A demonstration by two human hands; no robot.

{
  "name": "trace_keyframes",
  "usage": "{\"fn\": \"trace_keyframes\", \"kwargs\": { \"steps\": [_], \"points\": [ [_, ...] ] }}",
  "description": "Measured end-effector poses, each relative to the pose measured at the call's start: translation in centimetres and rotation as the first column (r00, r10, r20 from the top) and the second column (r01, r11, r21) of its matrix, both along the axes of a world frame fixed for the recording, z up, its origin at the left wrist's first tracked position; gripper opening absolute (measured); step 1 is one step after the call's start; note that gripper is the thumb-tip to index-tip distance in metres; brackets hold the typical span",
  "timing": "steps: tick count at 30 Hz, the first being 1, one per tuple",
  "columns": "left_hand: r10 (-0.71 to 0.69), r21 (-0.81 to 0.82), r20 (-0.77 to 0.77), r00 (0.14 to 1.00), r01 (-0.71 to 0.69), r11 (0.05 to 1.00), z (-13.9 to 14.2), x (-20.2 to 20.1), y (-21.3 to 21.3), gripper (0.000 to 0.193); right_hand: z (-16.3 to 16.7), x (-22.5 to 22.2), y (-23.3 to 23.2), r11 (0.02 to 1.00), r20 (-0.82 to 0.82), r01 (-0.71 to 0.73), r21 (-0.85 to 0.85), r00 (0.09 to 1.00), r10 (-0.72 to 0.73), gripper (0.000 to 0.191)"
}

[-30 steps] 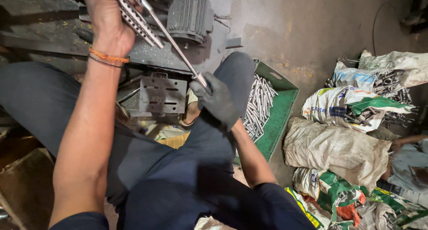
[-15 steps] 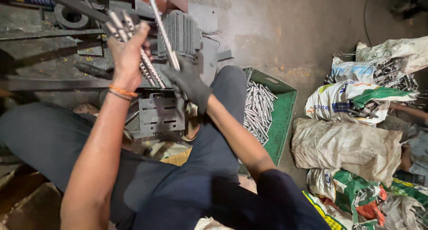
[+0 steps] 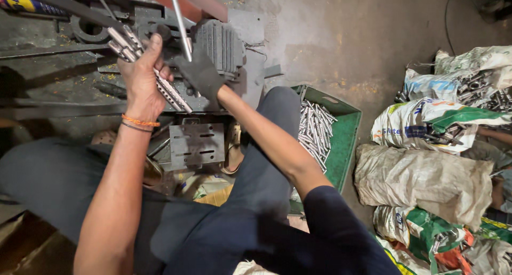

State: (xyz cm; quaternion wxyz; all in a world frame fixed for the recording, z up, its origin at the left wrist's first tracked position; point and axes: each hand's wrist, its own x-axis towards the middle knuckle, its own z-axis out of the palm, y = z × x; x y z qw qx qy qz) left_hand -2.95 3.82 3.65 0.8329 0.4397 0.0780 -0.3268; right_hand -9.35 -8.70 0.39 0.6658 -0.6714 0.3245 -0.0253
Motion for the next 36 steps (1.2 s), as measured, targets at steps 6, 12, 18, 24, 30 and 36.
{"fn": "trace_keyframes", "kwargs": {
  "steps": [6, 12, 18, 24, 30, 36],
  "points": [
    [-0.026, 0.2, 0.035, 0.999, 0.018, 0.98, -1.7, -0.8, -1.0, 0.023, -1.0, -0.9, -1.0, 0.992, 0.009, 0.106, 0.068, 0.994, -0.107, 0.022],
    [-0.122, 0.322, -0.008, 0.993, 0.118, 0.939, -3.9, -2.7, -2.1, 0.021, -2.2, -0.4, -1.8, 0.963, 0.331, 0.06, -0.263, 0.943, 0.032, 0.022],
    [-0.206, 0.271, -0.125, 0.971, 0.233, 0.934, -5.0, -2.9, -2.0, 0.034, -2.3, -0.5, -1.9, 0.987, 0.153, 0.044, -0.157, 0.988, -0.02, 0.023],
    [-0.293, 0.212, -0.15, 0.944, 0.32, 0.923, -6.1, -2.9, -1.6, 0.045, -2.0, -0.6, -1.2, 0.996, 0.164, 0.09, -0.026, 0.983, -0.084, 0.02],
    [-0.371, 0.243, -0.142, 0.918, 0.396, 0.886, -7.2, -2.9, -1.2, 0.051, -2.3, -1.0, -1.1, 0.993, 0.07, 0.098, 0.063, 0.992, -0.103, 0.014],
    [-0.421, 0.258, -0.218, 0.881, 0.468, 0.845, -7.4, -2.8, -1.1, 0.054, -2.8, -1.1, -1.1, 0.994, 0.118, 0.071, -0.079, 0.991, -0.061, 0.016]
  ]
}}
